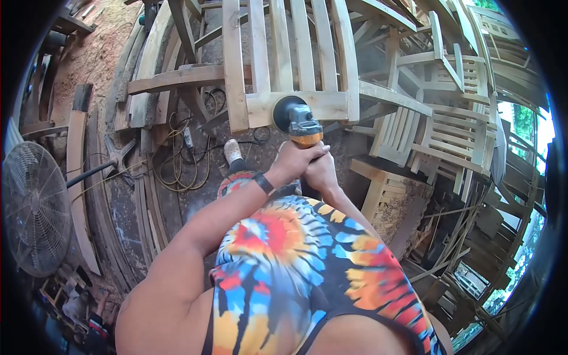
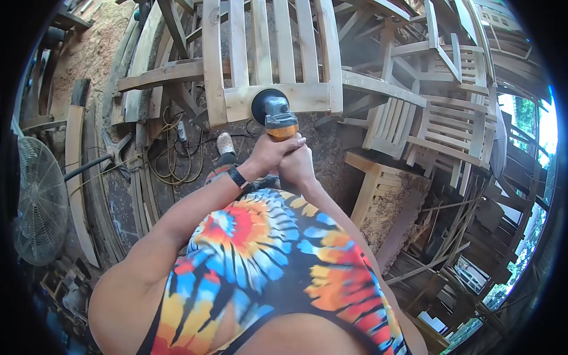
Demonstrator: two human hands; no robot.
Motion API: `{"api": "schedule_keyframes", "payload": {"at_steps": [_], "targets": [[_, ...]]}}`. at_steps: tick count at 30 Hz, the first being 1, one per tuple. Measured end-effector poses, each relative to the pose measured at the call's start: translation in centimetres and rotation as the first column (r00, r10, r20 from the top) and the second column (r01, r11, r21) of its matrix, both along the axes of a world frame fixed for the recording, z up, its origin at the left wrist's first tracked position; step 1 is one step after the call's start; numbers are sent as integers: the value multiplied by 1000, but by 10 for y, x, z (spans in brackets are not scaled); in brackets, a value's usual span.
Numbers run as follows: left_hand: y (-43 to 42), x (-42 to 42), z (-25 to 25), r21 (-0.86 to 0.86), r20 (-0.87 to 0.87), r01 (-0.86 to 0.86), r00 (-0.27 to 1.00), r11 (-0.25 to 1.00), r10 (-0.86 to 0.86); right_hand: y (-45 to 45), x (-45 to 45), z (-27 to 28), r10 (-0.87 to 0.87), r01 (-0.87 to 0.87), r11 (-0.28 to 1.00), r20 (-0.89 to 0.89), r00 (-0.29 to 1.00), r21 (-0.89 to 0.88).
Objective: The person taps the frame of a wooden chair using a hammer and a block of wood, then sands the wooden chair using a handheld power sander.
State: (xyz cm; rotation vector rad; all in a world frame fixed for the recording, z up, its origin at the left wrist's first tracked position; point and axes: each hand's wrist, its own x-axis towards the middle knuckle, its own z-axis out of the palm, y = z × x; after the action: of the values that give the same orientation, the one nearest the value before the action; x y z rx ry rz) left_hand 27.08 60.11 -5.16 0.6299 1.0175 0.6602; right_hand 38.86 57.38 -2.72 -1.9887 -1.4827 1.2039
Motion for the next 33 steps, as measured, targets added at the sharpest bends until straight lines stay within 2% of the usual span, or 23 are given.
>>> {"api": "schedule_keyframes", "payload": {"at_steps": [1,2,3,5,7,9,11,13,15,16,19,21,23,25,27,29,31,33], "targets": [[0,2,1,1,33,-3,999,1000,3,-1,0,-1,1,-1,1000,39,999,9],[-1,-3,1,-13,-56,21,998,1000,-21,-1,-1,-2,-2,2,1000,42,999,7],[-1,-3,1,-12,-54,25,998,1000,-25,-1,-5,-4,19,-19,1000,34,999,11],[-9,-3,-3,-14,-16,-54,998,998,54,-3,-7,-1,34,-34,999,21,999,10],[-4,9,-12,-2,6,-17,1000,1000,17,-3,-2,6,-12,11,1000,57,998,15],[2,12,-16,16,34,15,999,1000,-15,3,4,2,17,-19,999,84,996,26],[8,5,-5,-54,37,-9,999,999,11,12,-5,16,-3,10,998,126,992,-57],[6,1,4,-2,29,-63,998,998,63,9,1,-5,46,-46,999,64,997,3],[3,3,4,3,-79,4,997,1000,-4,2,6,-6,24,-23,1000,78,997,-18],[8,10,-1,69,-38,37,999,997,-34,5,6,-1,-30,30,999,48,998,13],[16,12,-6,5,60,31,998,999,-32,15,3,16,-29,32,998,76,997,-47],[15,-6,1,26,-91,-15,996,1000,18,21,-7,7,67,-66,998,53,996,-19],[6,-17,-1,21,-77,-171,982,985,172,22,-21,-6,125,-124,991,-13,992,54],[1,-19,-6,-33,-50,-246,969,969,244,23,-24,-4,159,-156,985,-37,987,77],[0,-11,-12,-26,-94,-198,976,980,194,18,-13,-5,151,-150,986,-1,989,76],[-2,5,-14,-35,-42,-88,995,996,86,12,1,-3,157,-160,984,34,987,74],[-6,28,-15,-38,31,-41,999,998,43,0,21,6,39,-25,997,195,980,-77],[-5,56,-19,-58,284,81,957,995,-61,-6,41,18,-62,91,992,287,956,-89]]}}
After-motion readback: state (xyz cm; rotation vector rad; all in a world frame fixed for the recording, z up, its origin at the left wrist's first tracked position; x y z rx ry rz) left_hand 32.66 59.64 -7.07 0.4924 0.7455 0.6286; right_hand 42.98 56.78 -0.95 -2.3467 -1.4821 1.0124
